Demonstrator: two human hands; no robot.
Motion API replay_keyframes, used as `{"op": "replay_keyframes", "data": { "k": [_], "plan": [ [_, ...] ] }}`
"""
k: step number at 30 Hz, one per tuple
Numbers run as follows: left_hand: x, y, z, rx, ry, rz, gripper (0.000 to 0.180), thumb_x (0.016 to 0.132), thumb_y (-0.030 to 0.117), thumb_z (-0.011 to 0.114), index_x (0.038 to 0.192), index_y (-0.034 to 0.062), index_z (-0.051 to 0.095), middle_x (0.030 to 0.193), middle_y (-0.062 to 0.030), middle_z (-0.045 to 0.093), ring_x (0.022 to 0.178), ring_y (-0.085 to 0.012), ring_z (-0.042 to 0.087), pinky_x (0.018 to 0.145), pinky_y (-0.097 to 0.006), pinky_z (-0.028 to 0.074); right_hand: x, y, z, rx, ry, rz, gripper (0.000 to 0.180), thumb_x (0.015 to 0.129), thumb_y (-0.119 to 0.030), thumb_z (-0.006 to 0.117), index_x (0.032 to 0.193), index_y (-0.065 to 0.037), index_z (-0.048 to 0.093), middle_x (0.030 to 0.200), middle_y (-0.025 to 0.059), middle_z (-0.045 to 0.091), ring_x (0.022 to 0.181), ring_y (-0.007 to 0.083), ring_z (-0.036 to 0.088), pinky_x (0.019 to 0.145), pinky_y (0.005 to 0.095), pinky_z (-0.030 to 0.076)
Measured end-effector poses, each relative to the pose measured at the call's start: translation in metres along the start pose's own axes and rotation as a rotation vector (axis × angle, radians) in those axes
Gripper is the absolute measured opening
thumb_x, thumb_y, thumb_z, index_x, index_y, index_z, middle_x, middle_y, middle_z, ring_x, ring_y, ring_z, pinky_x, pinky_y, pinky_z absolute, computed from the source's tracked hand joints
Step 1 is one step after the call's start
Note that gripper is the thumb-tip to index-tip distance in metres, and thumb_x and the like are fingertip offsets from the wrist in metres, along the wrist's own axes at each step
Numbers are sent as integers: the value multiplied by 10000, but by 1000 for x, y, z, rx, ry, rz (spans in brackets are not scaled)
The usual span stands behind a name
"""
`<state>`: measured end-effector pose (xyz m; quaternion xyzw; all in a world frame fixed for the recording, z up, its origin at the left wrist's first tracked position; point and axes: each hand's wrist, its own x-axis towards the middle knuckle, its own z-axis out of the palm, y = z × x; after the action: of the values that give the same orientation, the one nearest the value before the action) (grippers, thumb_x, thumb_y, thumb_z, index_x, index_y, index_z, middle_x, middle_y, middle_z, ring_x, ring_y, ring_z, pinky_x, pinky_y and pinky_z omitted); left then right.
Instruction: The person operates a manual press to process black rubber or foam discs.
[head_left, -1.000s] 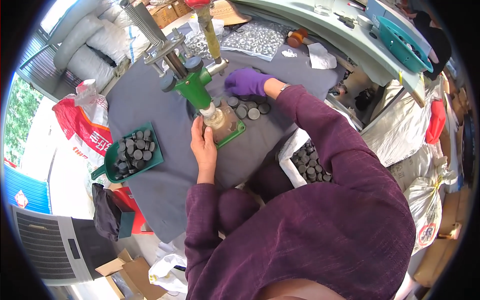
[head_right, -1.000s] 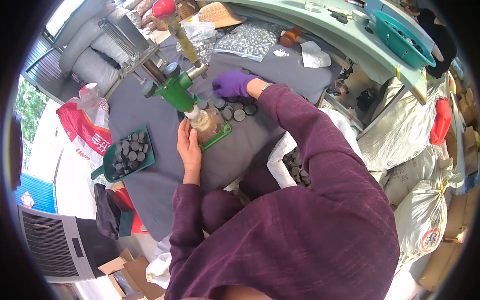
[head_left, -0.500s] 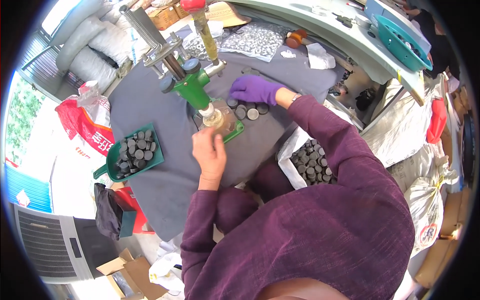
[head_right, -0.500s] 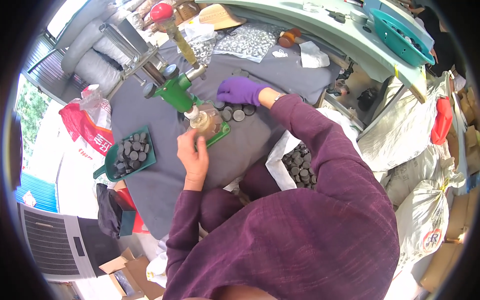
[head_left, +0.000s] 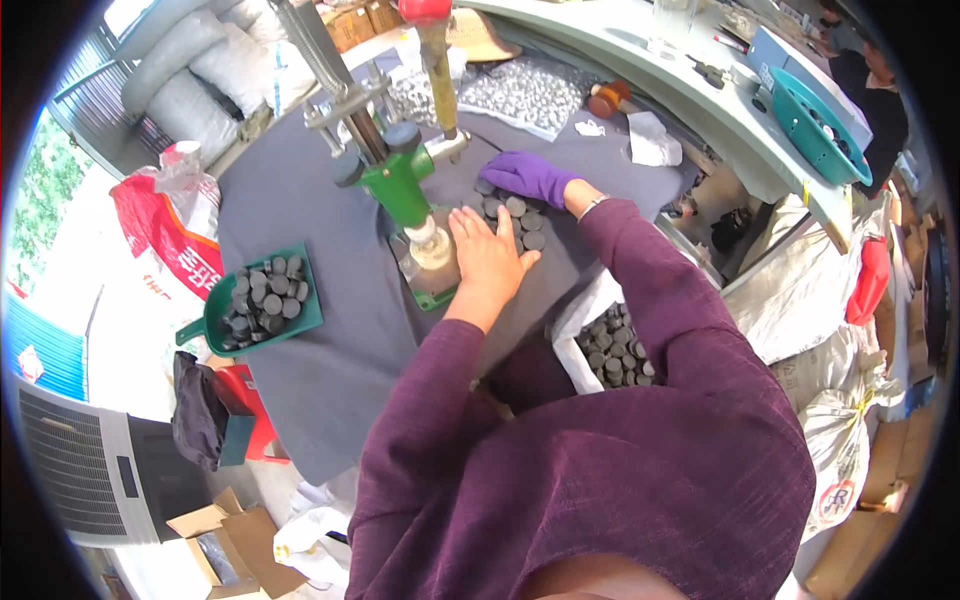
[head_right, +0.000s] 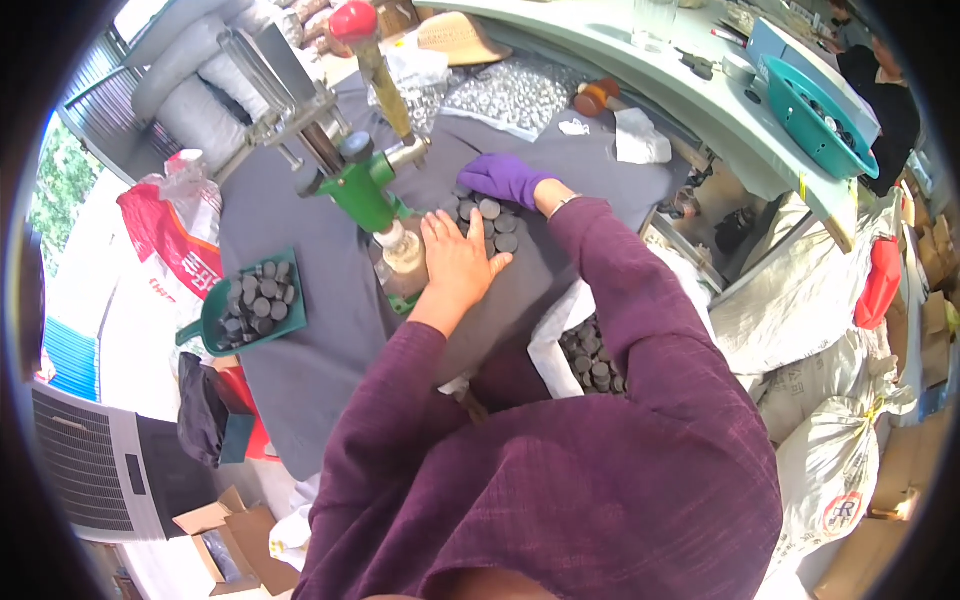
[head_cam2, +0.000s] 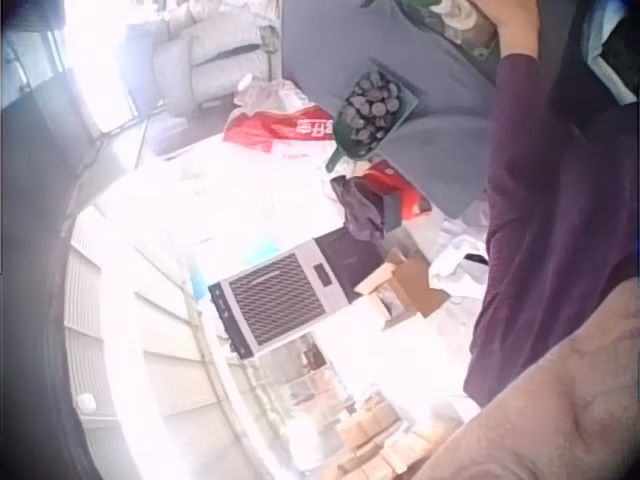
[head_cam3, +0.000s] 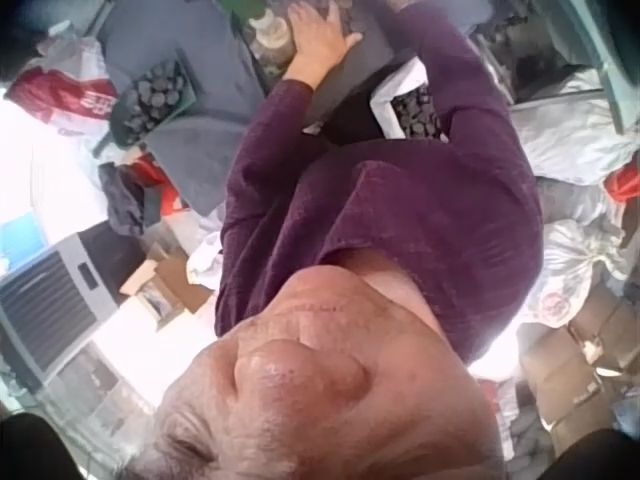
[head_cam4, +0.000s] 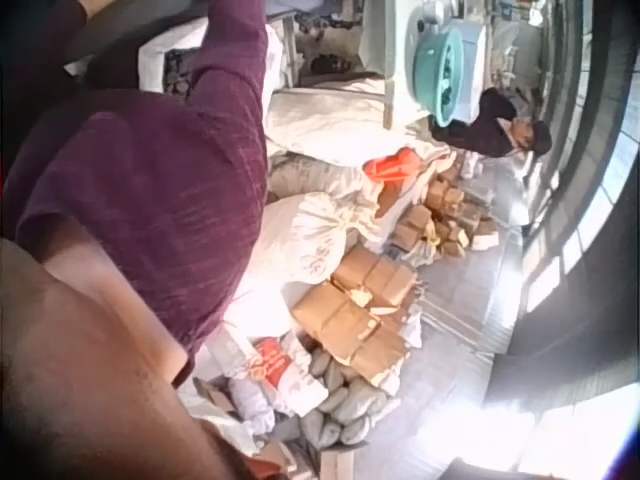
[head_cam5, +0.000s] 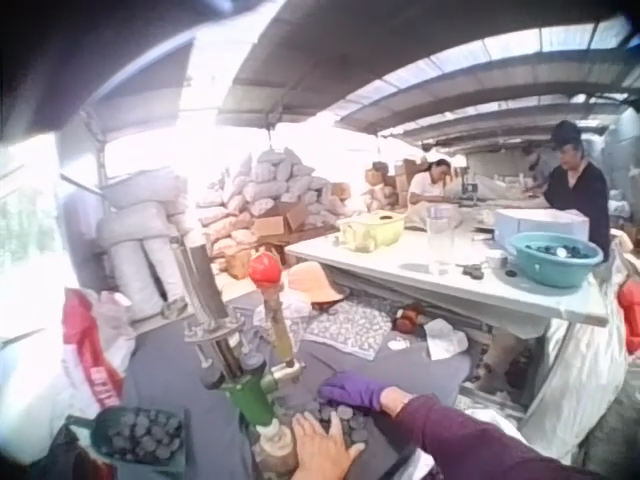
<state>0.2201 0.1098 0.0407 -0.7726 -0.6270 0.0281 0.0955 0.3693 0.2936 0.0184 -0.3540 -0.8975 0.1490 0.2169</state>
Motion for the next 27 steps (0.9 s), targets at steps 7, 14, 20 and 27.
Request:
{"op": "replay_keyframes", "data": {
  "k": [7, 14, 20, 27],
  "plan": [
    [-1, 21, 17, -348, 135, 132, 923, 835, 572, 615, 1516, 97, 210, 1502, -332, 202, 1372, -501, 231, 1132, -561, 181, -45, 15, -12, 59, -55, 22, 408, 942, -380, 508, 1166, -67, 643, 1173, 162, 634, 1085, 321, 593, 945, 390, 453],
    [1, 23, 12, -575, 138, -35, 1133, 684, 550, 778, 1511, 77, 166, 1487, -327, 217, 1376, -522, 184, 1122, -577, 202, -94, 23, -29, 120, -35, 58, 402, 950, -364, 503, 1176, -58, 635, 1179, 156, 632, 1087, 309, 594, 956, 384, 448],
    [13, 27, 19, -608, 232, 87, 1074, 649, 544, 801, 1451, 27, 306, 1465, -238, 338, 1404, -402, 230, 1132, -539, 207, -74, 11, -23, 196, -1, 85, 398, 957, -349, 500, 1185, -50, 629, 1184, 151, 631, 1089, 299, 594, 965, 379, 444],
    [14, 39, 26, -679, 265, 189, 1053, 624, 489, 832, 1412, -6, 339, 1439, -217, 381, 1383, -398, 272, 1133, -508, 224, -101, -16, -26, 269, 43, 72, 393, 965, -333, 495, 1195, -41, 621, 1190, 144, 630, 1090, 288, 595, 976, 373, 438]
  ]
}}
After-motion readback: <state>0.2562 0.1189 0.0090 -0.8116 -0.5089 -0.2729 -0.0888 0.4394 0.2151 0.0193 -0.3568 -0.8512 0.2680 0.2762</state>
